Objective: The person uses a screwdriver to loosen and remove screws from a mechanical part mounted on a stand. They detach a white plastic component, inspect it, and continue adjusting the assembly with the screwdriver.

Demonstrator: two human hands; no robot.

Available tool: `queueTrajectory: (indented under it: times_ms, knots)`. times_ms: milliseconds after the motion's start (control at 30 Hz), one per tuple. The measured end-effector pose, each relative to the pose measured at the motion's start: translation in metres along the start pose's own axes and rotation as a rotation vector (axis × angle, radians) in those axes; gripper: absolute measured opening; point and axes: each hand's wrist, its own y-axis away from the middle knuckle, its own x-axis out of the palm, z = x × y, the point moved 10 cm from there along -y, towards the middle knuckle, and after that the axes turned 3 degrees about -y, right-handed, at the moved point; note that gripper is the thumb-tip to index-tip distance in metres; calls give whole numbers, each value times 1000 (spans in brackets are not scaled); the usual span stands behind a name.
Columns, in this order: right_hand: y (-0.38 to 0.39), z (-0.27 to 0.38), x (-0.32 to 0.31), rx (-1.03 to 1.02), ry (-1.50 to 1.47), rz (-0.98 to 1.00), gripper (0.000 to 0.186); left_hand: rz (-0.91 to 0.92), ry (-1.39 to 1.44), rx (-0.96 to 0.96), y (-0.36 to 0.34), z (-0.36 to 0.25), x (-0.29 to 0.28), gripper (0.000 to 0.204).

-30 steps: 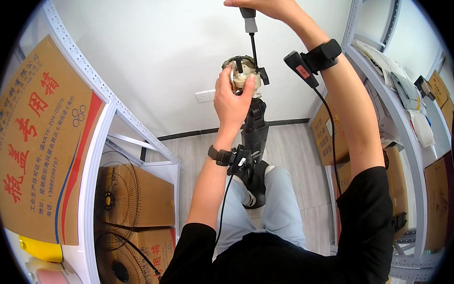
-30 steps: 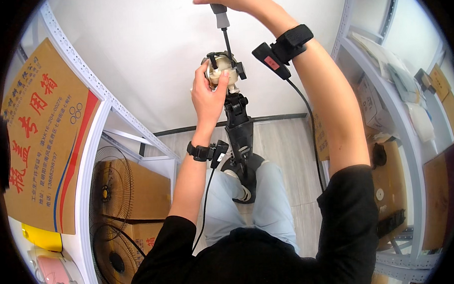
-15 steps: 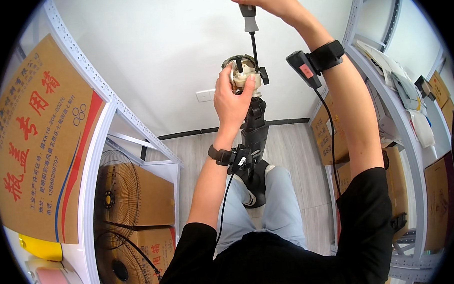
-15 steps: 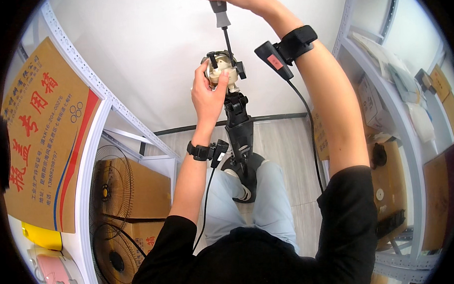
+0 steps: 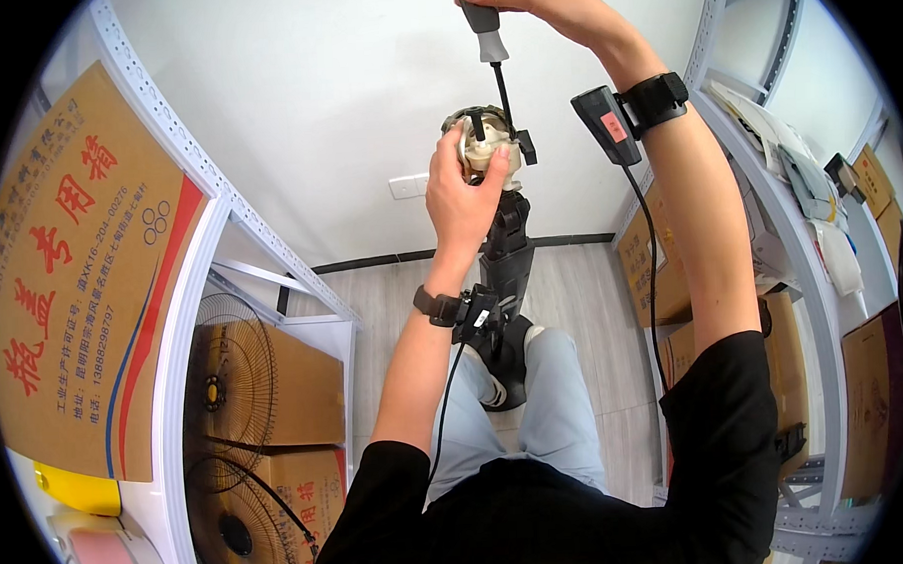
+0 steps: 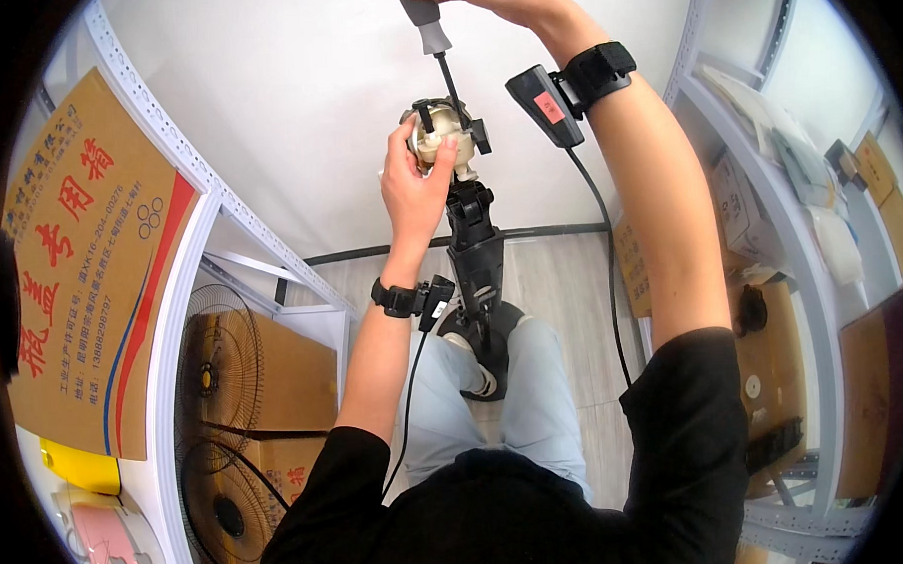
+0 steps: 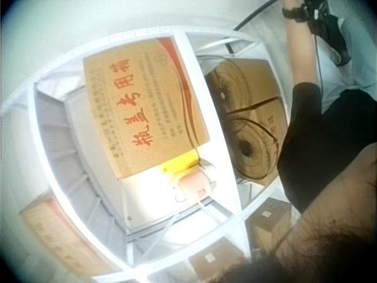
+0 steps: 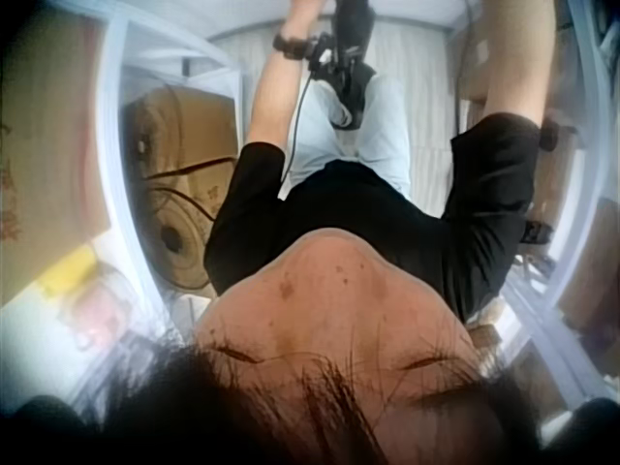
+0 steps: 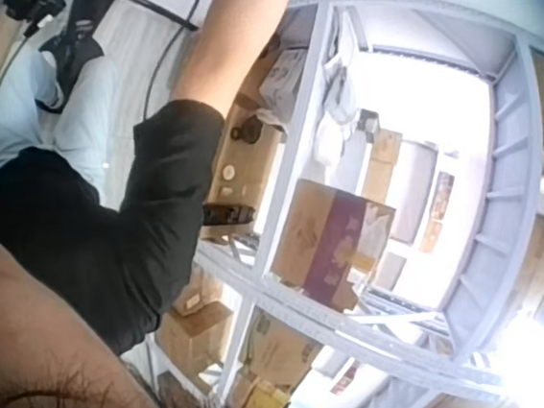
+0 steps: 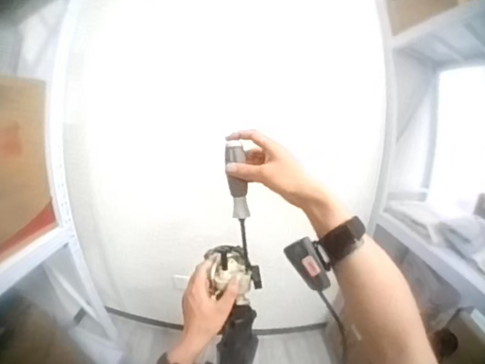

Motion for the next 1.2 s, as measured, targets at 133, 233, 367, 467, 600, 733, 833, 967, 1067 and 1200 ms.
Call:
queueTrajectory:
  times_ms: [133, 233, 367, 467, 600, 733, 833, 967, 1067, 1200]
  knots:
    - [5, 4, 5, -2, -46, 15, 62, 14, 1, -24, 0, 2, -1, 60]
    - [7, 5, 1, 204, 397, -139, 61, 1, -11, -6, -1, 3, -4, 60]
    - [2, -2, 1, 94, 110, -57, 56, 4, -7, -2, 0, 2, -2, 60]
    - [3, -13, 0, 70, -168, -26, 57, -2, -17, 22, 0, 0, 0, 60]
    - [4, -15, -6, 205, 277, -154, 54, -3, 3, 8, -2, 4, -3, 60]
    - [1, -9, 0, 105, 44, -46, 53, 9, -2, -3, -1, 2, -2, 60]
    - [5, -10, 6, 60, -209, 61, 55, 4, 4, 2, -1, 2, -1, 60]
    - [2, -11, 10, 41, -13, 4, 57, 12, 8, -2, -1, 2, -1, 60]
    - [-1, -15, 7, 58, -14, -50, 53, 23, -30, -25, -1, 3, -2, 59]
    - [5, -8, 8, 11, -238, -66, 51, -45, -29, 84, -1, -2, -7, 55]
